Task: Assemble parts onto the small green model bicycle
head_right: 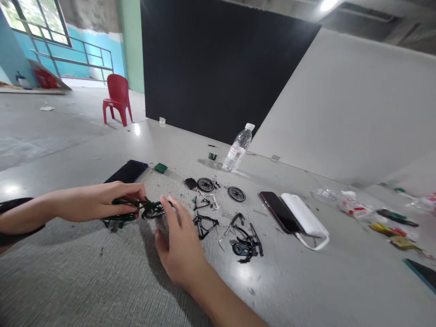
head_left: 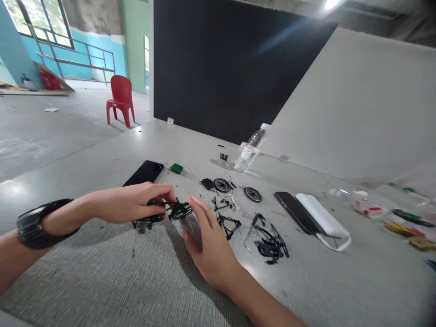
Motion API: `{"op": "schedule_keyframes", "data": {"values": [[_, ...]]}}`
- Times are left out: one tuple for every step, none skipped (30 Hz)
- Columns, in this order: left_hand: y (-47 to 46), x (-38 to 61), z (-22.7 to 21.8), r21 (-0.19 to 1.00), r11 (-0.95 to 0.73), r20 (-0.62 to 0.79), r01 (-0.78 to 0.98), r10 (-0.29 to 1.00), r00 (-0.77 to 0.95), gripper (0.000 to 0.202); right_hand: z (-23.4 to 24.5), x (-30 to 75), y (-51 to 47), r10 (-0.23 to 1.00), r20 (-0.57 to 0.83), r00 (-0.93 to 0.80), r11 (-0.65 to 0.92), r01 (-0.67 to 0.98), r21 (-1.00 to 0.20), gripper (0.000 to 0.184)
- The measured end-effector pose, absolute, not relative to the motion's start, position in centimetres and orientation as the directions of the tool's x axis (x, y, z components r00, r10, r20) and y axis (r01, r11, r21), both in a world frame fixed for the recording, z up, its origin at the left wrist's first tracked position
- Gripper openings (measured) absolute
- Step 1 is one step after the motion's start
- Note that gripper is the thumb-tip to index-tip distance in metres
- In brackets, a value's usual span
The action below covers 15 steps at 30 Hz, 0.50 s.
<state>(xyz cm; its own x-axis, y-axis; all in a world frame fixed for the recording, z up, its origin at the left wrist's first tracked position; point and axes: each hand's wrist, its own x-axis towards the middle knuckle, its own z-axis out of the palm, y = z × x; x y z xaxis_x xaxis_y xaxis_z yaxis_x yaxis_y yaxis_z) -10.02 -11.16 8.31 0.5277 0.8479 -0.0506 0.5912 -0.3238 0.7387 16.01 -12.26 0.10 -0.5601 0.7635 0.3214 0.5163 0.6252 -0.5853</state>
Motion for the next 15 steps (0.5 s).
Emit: {"op": "schedule_keyframes", "data": {"values": [[-11.09,-10.07,8.3,0.736,-0.316,-0.08,0.598,0.838,0.541,0.02,0.08,16.02,-12.24,0.771,0.301,-0.561,0.616,0.536,-0.578,0.069],[-11.01,-10.12,8.27,0.74,-0.308,-0.103,0.598,0.827,0.553,0.022,0.06,16.04,-12.21,0.776,0.288,-0.562,0.609,0.549,-0.572,0.071],[-10.94,-10.17,8.21,0.751,-0.303,-0.112,0.587,0.817,0.566,0.024,0.04,16.07,-12.17,0.779,0.281,-0.561,0.606,0.558,-0.566,0.072],[-10.89,-10.19,8.14,0.765,-0.302,-0.107,0.568,0.811,0.575,0.028,0.03,16.09,-12.15,0.779,0.281,-0.56,0.607,0.564,-0.56,0.074],[-10.86,-10.2,8.07,0.779,-0.304,-0.093,0.548,0.809,0.58,0.033,0.02,16.1,-12.12,0.78,0.284,-0.558,0.609,0.568,-0.554,0.075],[-10.85,-10.17,8.0,0.79,-0.309,-0.075,0.53,0.809,0.583,0.039,0.0,16.12,-12.11,0.779,0.293,-0.555,0.612,0.571,-0.547,0.075],[-10.84,-10.13,7.96,0.794,-0.318,-0.06,0.519,0.808,0.587,0.043,-0.01,16.12,-12.1,0.777,0.303,-0.552,0.617,0.572,-0.541,0.075],[-10.83,-10.07,7.94,0.792,-0.329,-0.052,0.515,0.803,0.593,0.046,-0.01,16.13,-12.1,0.774,0.313,-0.55,0.623,0.571,-0.535,0.075],[-10.82,-10.0,7.93,0.787,-0.341,-0.048,0.514,0.797,0.602,0.045,-0.01,16.13,-12.1,0.77,0.323,-0.551,0.629,0.569,-0.53,0.074],[-10.79,-9.92,7.94,0.782,-0.351,-0.045,0.515,0.792,0.609,0.044,0.01,16.14,-12.1,0.765,0.332,-0.552,0.636,0.565,-0.525,0.073],[-10.76,-9.85,7.95,0.779,-0.36,-0.04,0.513,0.788,0.614,0.041,0.05,16.14,-12.1,0.761,0.338,-0.553,0.641,0.563,-0.521,0.073],[-10.73,-9.79,7.95,0.779,-0.366,-0.032,0.509,0.787,0.616,0.04,0.09,16.15,-12.09,0.759,0.341,-0.555,0.644,0.563,-0.518,0.073],[-10.69,-9.74,7.95,0.78,-0.369,-0.024,0.505,0.789,0.613,0.039,0.14,16.16,-12.07,0.76,0.339,-0.555,0.643,0.565,-0.516,0.074],[-10.66,-9.71,7.93,0.783,-0.368,-0.017,0.502,0.793,0.609,0.04,0.18,16.16,-12.04,0.761,0.337,-0.554,0.642,0.567,-0.516,0.074],[-10.63,-9.69,7.9,0.784,-0.368,-0.013,0.5,0.796,0.606,0.04,0.2,16.16,-12.01,0.763,0.335,-0.553,0.64,0.569,-0.517,0.075]]}}
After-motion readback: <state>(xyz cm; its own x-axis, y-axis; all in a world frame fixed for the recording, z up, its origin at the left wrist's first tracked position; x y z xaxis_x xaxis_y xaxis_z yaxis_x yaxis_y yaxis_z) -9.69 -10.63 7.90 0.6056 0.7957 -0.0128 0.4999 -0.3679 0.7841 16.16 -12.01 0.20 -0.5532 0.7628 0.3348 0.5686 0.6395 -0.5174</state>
